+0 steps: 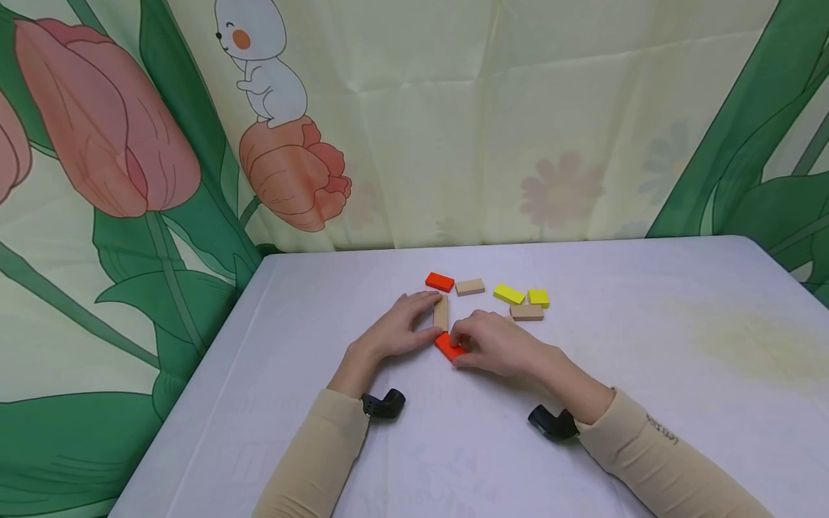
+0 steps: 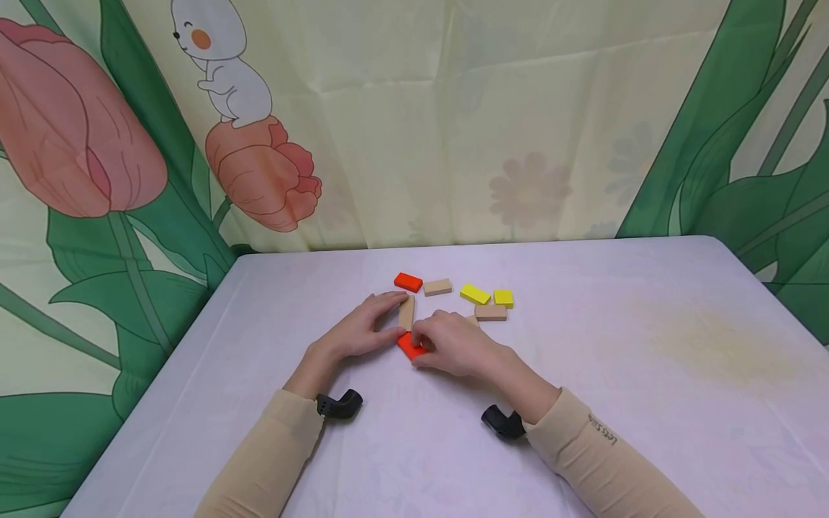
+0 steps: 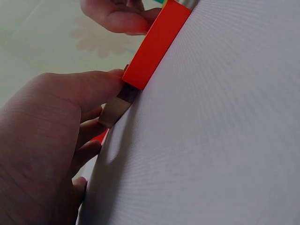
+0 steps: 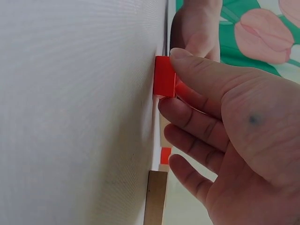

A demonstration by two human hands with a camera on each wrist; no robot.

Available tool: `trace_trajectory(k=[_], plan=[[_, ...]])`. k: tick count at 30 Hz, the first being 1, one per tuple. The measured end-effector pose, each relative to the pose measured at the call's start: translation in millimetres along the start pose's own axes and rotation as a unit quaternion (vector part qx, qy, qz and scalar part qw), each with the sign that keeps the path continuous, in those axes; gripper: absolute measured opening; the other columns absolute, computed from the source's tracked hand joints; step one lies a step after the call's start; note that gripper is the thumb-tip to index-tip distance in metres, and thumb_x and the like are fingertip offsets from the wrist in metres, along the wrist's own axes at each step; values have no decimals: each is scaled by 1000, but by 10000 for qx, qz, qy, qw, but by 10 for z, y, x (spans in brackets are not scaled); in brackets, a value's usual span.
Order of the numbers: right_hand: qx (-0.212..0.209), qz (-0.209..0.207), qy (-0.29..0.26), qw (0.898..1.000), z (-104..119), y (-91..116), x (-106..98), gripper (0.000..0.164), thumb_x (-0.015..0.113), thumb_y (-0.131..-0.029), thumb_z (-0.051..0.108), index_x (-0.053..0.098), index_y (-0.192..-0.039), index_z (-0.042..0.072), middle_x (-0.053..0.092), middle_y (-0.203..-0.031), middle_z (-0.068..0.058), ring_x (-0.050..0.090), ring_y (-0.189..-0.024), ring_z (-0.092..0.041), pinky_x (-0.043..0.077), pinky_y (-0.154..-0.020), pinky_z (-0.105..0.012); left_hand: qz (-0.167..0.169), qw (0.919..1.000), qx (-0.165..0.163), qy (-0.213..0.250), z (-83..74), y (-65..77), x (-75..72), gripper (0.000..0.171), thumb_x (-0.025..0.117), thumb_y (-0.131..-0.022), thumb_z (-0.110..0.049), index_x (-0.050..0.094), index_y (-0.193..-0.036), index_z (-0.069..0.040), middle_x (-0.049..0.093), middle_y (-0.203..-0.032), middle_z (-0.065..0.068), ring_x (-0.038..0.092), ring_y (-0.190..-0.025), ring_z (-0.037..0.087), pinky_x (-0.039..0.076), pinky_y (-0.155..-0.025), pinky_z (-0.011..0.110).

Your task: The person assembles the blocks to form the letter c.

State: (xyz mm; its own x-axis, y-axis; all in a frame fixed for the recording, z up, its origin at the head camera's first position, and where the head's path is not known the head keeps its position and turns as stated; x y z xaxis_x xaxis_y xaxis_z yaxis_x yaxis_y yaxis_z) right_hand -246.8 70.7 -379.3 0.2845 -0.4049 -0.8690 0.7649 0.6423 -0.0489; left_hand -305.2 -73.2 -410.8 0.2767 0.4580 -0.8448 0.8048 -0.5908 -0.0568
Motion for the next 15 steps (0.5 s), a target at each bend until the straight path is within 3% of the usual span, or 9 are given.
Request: trace_trajectory(k=[15], plan=[[-26, -119, -199, 9997, -35, 5, -65, 17, 80, -88, 23, 72, -102, 20, 58, -85, 12, 53, -89, -14, 50, -77, -31, 4, 10000, 13, 12, 5, -9, 0, 65, 65, -96, -35, 44, -154, -12, 42, -156, 5, 31, -147, 18, 11, -123, 40]])
Point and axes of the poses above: each hand's wrist, its own y-axis away from the middle knuckle, its own x-axis out of the palm, z = x × y, the point moved 7 cm from there along -y, towards the middle knuckle
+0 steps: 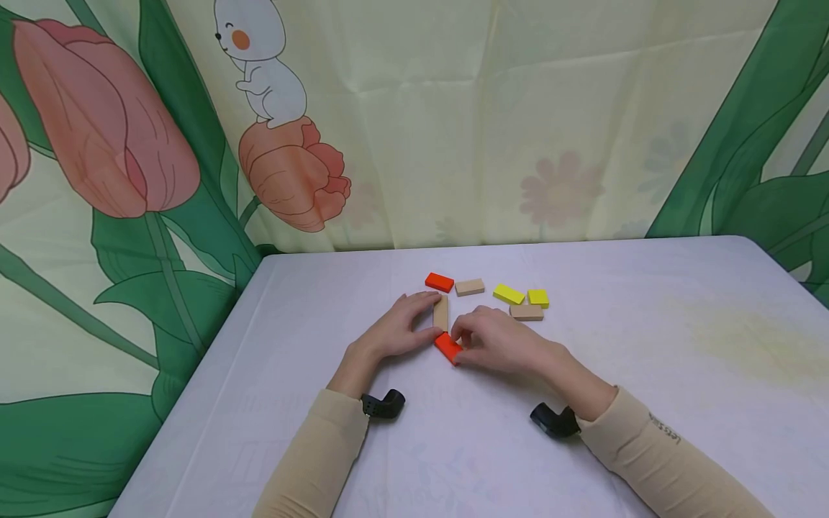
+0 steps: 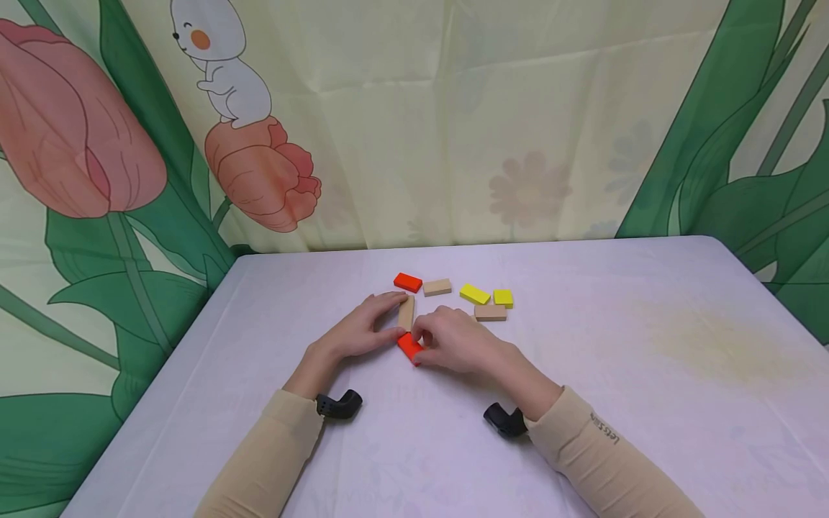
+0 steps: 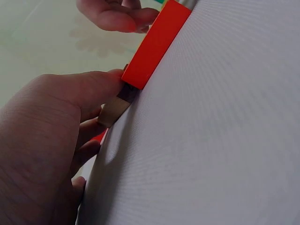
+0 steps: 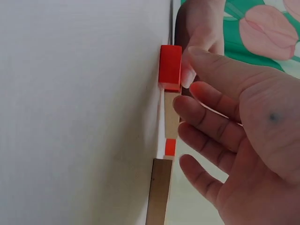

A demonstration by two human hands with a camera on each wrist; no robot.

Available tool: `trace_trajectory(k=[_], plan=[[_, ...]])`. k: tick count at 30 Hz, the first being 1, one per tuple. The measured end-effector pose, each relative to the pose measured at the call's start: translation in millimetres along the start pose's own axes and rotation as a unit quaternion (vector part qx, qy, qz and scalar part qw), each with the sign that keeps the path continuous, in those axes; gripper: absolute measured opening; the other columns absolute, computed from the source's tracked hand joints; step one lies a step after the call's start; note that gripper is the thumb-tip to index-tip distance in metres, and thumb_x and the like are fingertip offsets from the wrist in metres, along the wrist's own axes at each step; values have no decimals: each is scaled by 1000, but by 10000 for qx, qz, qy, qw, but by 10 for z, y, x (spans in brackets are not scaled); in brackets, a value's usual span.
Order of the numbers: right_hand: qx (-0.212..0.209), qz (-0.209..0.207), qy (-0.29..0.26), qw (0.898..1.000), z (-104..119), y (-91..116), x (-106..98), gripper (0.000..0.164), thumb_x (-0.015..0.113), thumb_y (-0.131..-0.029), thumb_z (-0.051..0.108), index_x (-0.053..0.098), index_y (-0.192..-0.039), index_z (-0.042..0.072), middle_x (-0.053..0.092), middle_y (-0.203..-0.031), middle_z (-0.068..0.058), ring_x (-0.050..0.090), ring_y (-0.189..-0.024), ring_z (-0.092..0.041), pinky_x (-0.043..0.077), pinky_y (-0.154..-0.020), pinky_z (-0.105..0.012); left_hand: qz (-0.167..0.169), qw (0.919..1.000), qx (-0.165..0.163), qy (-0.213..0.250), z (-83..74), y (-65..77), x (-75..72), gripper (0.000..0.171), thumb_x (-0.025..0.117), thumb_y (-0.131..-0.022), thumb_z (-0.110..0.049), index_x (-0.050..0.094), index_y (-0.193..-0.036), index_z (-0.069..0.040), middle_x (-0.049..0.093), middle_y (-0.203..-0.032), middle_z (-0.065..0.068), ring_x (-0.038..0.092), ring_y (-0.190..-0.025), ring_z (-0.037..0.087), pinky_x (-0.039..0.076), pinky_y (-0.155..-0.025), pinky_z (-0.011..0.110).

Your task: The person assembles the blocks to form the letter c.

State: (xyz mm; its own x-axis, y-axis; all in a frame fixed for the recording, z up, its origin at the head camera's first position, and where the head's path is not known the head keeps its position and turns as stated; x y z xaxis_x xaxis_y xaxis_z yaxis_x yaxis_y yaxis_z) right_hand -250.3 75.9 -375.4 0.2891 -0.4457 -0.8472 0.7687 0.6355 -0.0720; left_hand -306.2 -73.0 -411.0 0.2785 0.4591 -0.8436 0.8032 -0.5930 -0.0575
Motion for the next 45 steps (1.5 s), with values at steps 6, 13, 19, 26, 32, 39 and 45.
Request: trace_trajectory(k=[6, 13, 19, 26, 32, 39, 45], plan=[[79, -83, -73, 9999, -34, 10, -69, 22, 80, -88, 23, 71, -107, 18, 63, -95, 8, 55, -94, -16, 50, -82, -34, -36, 10000, 57, 15, 4, 1, -1, 65, 65, -96, -33, 45, -153, -11, 43, -156, 6, 32, -146, 19, 11, -123, 42], [182, -198, -229, 9994, -117, 7, -166, 29, 77, -89, 15, 70, -117, 10, 67, -107, 0, 60, -99, -21, 53, -84, -36, -60, 10000, 69, 12, 22, -3, 7, 65, 65, -96, -35, 45, -153, -11, 43, -155, 5, 33, -146, 19, 11, -123, 42], [247, -321, -214, 9990, -187, 46, -239, 32, 77, -90, 16, 68, -120, 8, 67, -115, -4, 59, -110, -25, 52, -93, -42, -23, 10000, 17, -5, 23, -2, 10, 66, 65, -96, -36, 44, -154, -13, 42, -156, 4, 32, -146, 19, 11, -123, 41], [267, -461, -307, 9981, -259, 97, -327, 30, 75, -91, 14, 68, -119, 6, 67, -115, -5, 56, -112, -28, 49, -95, -45, -4, 10000, 13, -6, 17, -5, 9, 65, 64, -96, -35, 44, -154, -12, 42, -156, 5, 32, -146, 19, 11, -123, 41], [377, -434, -348, 9977, -337, 127, -354, 30, 74, -91, 12, 68, -120, 6, 66, -115, -6, 56, -112, -30, 49, -95, -46, 7, 10000, -41, -11, 23, -7, 14, 65, 64, -96, -36, 44, -154, -13, 42, -157, 4, 31, -147, 19, 11, -123, 41], [486, -392, -292, 9976, -429, 134, -379, 29, 75, -90, 13, 70, -117, 4, 67, -113, -7, 57, -110, -30, 49, -95, -47, 51, 10000, -57, -50, 32, 1, 23, 67, 63, -96, -37, 43, -155, -13, 41, -157, 4, 31, -147, 19, 10, -123, 41], [498, -319, -89, 9982, -501, 131, -396, 25, 78, -89, 16, 72, -111, 5, 68, -104, -1, 59, -100, -26, 50, -89, -43, 53, 10000, 20, -57, 25, -3, 19, 66, 63, -96, -36, 42, -154, -11, 41, -157, 5, 30, -147, 19, 9, -123, 40]])
Point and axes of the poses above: each hand's wrist, its own y-axis away from the middle knuckle, its own x-axis out of the palm, z = x × y, the point moved 7 cm from there along -y, towards the middle knuckle
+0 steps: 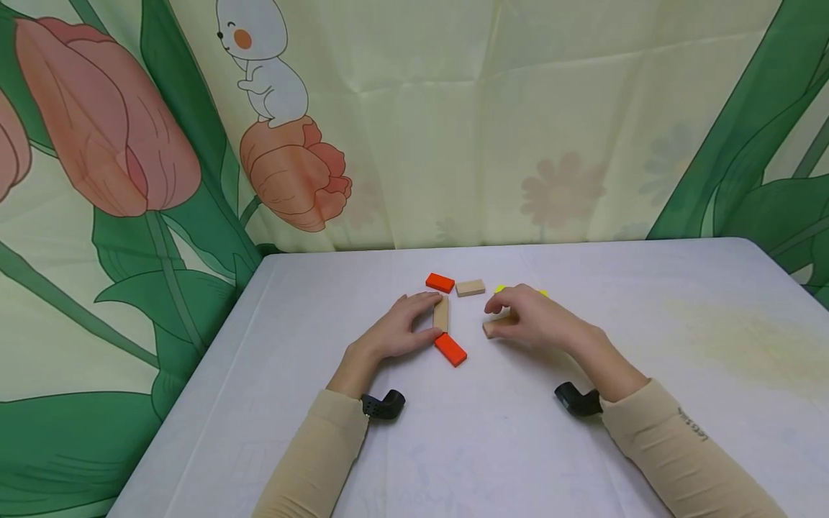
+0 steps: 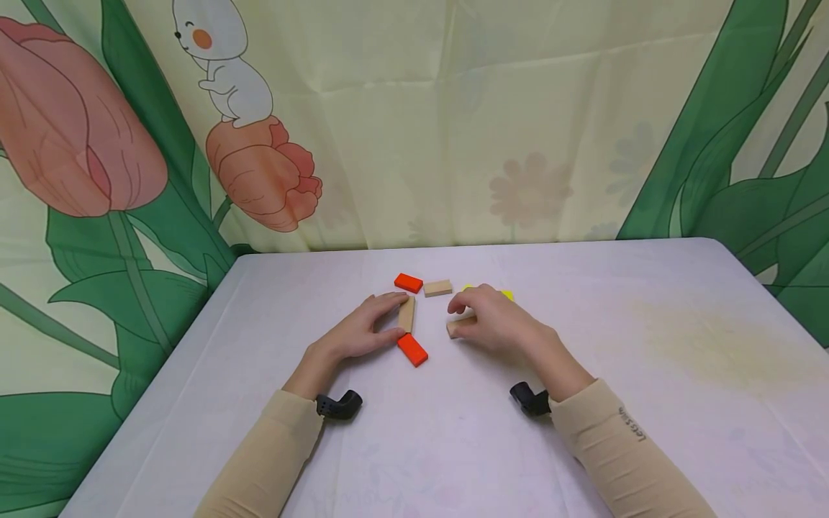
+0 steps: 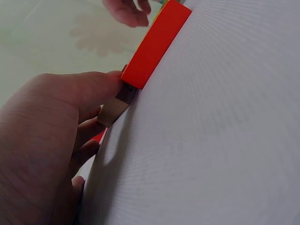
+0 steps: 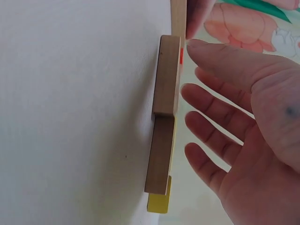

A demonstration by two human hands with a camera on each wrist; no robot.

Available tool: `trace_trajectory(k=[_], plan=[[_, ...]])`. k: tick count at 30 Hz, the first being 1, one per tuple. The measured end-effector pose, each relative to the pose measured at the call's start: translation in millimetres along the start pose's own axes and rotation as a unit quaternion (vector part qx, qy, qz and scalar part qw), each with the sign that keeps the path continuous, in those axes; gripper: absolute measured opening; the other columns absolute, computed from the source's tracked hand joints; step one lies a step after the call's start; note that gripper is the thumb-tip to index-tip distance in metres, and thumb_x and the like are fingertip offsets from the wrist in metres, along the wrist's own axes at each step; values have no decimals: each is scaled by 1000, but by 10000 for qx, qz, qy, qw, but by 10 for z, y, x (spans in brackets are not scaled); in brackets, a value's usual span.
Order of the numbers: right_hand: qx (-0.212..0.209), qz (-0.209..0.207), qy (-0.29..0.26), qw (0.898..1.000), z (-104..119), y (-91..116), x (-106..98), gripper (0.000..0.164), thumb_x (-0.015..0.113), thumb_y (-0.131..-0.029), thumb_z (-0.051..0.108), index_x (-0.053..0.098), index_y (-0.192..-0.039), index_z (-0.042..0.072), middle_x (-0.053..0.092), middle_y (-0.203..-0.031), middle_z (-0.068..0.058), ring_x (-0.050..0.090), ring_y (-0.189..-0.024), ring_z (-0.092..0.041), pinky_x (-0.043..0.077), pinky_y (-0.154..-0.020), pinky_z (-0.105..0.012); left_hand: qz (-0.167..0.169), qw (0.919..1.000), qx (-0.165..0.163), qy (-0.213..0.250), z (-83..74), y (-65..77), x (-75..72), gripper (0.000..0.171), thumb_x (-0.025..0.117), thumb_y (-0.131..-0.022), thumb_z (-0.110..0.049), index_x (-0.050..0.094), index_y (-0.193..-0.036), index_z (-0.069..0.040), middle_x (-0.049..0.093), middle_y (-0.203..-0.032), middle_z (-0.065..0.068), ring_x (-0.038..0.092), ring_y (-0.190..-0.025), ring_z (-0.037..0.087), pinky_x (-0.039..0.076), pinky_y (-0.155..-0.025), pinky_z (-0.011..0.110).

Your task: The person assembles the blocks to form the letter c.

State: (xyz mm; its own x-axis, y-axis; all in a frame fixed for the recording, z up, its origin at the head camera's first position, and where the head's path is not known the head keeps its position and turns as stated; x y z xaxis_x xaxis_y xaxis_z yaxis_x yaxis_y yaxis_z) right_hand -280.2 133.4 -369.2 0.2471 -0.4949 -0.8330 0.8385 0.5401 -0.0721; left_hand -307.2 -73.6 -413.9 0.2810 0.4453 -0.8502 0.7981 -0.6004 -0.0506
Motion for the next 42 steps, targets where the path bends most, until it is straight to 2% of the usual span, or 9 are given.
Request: trace_trajectory(k=[9, 20, 32, 42], plan=[[-3, 130, 321, 9994, -54, -9, -13, 20, 77, -88, 11, 74, -108, 7, 67, -101, -1, 55, -96, -25, 47, -87, -43, -1, 10000, 4, -30, 12, -6, -8, 67, 62, -97, -36, 42, -155, -12, 40, -158, 5, 30, -147, 20, 9, -123, 41], [-192, 145, 232, 9994, -55, -7, -14, 16, 77, -87, 7, 74, -102, 6, 63, -89, 2, 53, -85, -22, 46, -76, -36, 42, 10000, -42, -77, 16, -19, -16, 67, 62, -97, -38, 41, -155, -13, 39, -159, 4, 29, -148, 19, 9, -123, 39], [272, 337, 344, 9985, -115, -17, 29, 18, 78, -87, 7, 75, -106, 8, 67, -99, 1, 51, -100, -27, 47, -84, -40, 34, 10000, -31, -24, 14, -10, -1, 67, 62, -97, -38, 41, -155, -12, 40, -158, 5, 30, -148, 20, 9, -123, 41], [84, 138, 367, 9992, -76, 3, -28, 16, 77, -87, 7, 75, -103, 8, 66, -95, 2, 51, -97, -26, 45, -84, -42, 19, 10000, -45, 1, 2, 1, 7, 67, 62, -97, -37, 41, -155, -12, 40, -158, 5, 29, -148, 20, 8, -123, 40]])
Point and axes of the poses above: each hand's wrist, its own y-axis away from the middle knuckle, its own x-axis out of the palm, z = x × y, the point moved 7 cm from there along -y, towards the middle knuckle
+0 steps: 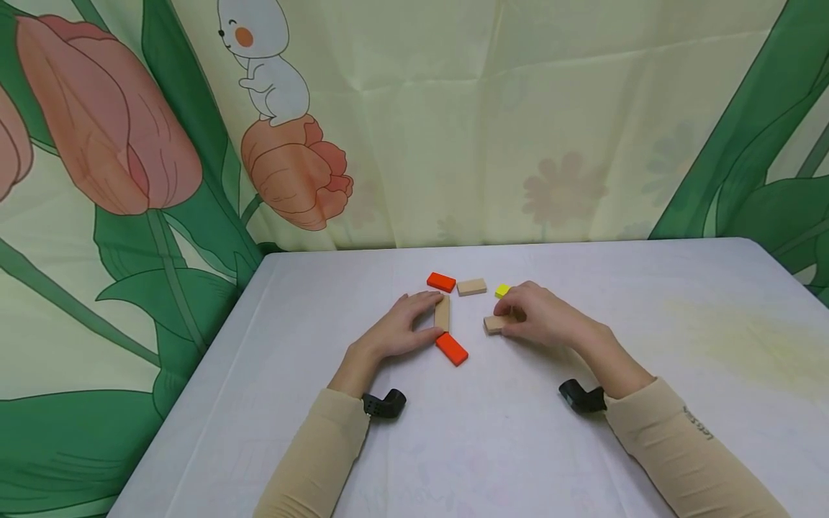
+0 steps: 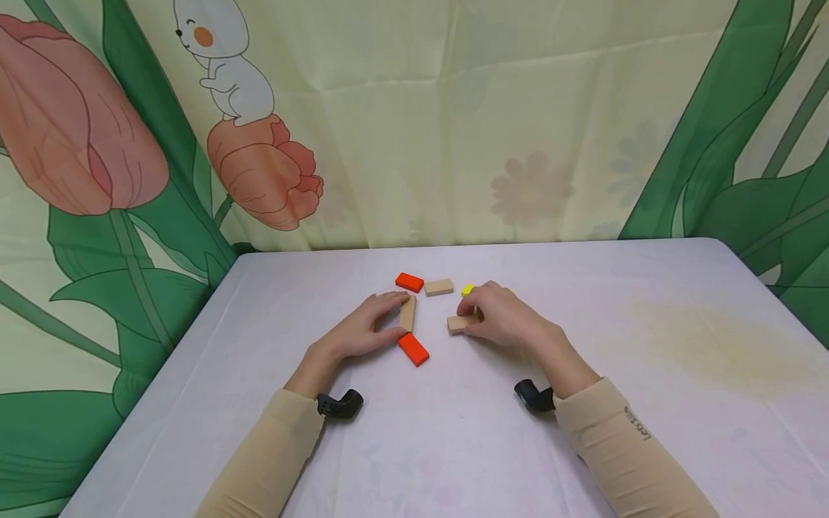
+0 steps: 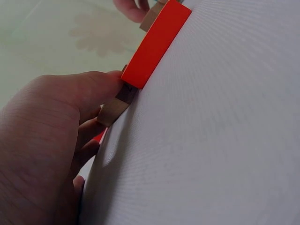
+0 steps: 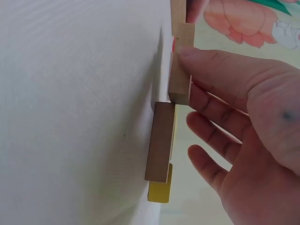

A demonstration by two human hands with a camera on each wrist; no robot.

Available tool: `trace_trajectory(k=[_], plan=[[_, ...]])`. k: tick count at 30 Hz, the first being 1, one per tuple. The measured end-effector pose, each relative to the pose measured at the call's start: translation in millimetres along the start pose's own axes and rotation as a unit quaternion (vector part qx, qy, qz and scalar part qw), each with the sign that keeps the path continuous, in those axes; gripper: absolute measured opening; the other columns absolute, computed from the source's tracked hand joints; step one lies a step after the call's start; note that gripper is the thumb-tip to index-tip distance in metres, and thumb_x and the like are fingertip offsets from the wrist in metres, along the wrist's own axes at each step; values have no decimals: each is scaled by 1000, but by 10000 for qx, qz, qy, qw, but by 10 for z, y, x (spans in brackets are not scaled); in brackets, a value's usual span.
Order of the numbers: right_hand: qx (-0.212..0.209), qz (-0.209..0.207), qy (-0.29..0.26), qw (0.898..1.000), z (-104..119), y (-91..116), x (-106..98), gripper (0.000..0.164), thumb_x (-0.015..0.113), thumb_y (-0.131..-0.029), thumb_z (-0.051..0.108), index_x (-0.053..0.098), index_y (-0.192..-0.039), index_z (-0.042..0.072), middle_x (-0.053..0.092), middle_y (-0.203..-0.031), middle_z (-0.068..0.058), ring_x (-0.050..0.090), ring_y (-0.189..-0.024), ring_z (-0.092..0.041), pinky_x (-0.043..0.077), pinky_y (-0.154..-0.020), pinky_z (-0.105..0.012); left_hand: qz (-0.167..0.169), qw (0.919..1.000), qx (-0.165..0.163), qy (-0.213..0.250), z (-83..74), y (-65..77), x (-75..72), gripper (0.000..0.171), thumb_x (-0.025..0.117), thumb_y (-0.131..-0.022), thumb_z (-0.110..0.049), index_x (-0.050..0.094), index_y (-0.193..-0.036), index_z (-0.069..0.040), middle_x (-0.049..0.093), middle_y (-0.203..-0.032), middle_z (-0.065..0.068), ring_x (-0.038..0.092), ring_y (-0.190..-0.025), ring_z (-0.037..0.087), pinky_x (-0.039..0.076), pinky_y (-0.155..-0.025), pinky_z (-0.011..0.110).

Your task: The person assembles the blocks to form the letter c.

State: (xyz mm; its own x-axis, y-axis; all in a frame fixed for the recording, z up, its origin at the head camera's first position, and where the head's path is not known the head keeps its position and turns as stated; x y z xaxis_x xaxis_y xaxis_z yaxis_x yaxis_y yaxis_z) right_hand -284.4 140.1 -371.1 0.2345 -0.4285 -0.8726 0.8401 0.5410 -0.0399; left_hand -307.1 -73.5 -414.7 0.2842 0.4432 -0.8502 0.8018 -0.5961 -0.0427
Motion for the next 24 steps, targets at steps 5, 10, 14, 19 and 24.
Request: trace_trajectory(k=[5, 10, 14, 19, 24], plan=[[-72, -147, -31, 9999, 23, 32, -46, 15, 77, -87, 9, 75, -102, 8, 66, -94, 2, 51, -96, -27, 44, -83, -42, -9, 10000, -35, 14, 8, 0, 10, 67, 62, -96, -38, 42, -155, -12, 40, -158, 5, 29, -148, 20, 8, -123, 40], [48, -85, -55, 9999, 27, 60, -40, 17, 77, -88, 9, 75, -104, 7, 66, -97, 1, 51, -99, -28, 45, -85, -43, -30, 10000, -34, -9, 21, 3, 15, 68, 62, -96, -38, 42, -155, -12, 40, -158, 5, 30, -148, 20, 8, -123, 41], [135, -10, -84, 9999, 35, 79, -18, 18, 76, -88, 9, 74, -106, 7, 66, -98, 1, 51, -99, -27, 45, -84, -42, -20, 10000, -24, -17, 27, 7, 16, 68, 62, -96, -38, 42, -155, -12, 39, -158, 5, 29, -148, 19, 8, -123, 40], [7, -30, -109, 9999, 90, 108, -7, 17, 75, -87, 7, 75, -105, 7, 66, -96, 3, 51, -97, -25, 45, -83, -40, -33, 10000, 4, -17, 21, 5, 10, 67, 62, -96, -38, 42, -155, -12, 40, -158, 5, 30, -148, 19, 8, -123, 41], [-91, -21, -88, 9999, 147, 133, 9, 17, 76, -87, 8, 75, -104, 7, 66, -94, 5, 51, -94, -24, 46, -80, -38, -45, 10000, 5, -22, 14, -1, 4, 67, 62, -96, -38, 42, -155, -12, 40, -158, 5, 30, -148, 19, 8, -123, 40]])
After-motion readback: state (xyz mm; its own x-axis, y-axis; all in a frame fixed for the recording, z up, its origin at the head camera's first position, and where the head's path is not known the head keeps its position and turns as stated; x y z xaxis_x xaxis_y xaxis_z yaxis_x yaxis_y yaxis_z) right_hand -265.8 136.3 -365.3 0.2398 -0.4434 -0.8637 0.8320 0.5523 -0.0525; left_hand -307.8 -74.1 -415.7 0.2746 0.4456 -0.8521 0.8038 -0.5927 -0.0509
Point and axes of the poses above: each hand's wrist, its own y-axis away from the middle knuckle, its own x-axis out of the palm, z = x × y, the point moved 7 cm from there along -y, towards the middle knuckle
